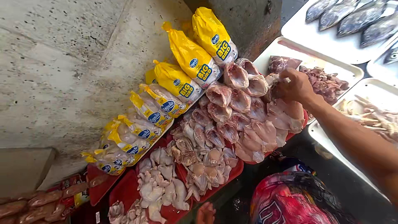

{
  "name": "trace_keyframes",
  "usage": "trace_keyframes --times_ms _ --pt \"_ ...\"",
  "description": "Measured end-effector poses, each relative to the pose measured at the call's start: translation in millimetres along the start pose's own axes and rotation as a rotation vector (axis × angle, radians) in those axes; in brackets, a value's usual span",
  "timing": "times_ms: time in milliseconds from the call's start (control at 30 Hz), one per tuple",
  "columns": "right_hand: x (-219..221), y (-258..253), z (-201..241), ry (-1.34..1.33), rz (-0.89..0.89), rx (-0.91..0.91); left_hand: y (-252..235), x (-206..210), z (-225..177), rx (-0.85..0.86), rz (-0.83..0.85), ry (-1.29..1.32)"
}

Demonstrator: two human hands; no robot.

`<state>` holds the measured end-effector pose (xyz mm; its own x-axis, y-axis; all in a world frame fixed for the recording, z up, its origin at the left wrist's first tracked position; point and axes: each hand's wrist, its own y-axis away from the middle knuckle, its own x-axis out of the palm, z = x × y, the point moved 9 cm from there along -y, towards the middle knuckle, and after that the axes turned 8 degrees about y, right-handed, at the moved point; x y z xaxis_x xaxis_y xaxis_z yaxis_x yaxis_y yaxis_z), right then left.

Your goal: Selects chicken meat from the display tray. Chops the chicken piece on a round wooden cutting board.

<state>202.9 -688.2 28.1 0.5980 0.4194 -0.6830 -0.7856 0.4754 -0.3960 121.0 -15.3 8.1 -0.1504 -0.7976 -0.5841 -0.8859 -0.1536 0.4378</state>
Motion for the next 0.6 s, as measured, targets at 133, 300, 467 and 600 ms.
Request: trace_keyframes --times_ms 133,300,467,600 --pt "-18.2 16.8 -33.9 -0.195 -0.181 0.392 1.4 -5.7 -70.9 0.170 -0.047 0.023" --pt "-14.4 21.7 -89.1 -0.388 -0.180 0.662 -3.1 20.8 -102.2 0.280 0.075 0.017" --pt "-5.4 38.2 -107.5 -0.605 -0.133 0.842 -8.2 43.5 -111.5 0.304 0.141 0.006" --pt "-9.1 45.2 -107.7 -0.657 -0.171 0.817 -5.8 50.9 -127.1 0.337 0.160 0.011"
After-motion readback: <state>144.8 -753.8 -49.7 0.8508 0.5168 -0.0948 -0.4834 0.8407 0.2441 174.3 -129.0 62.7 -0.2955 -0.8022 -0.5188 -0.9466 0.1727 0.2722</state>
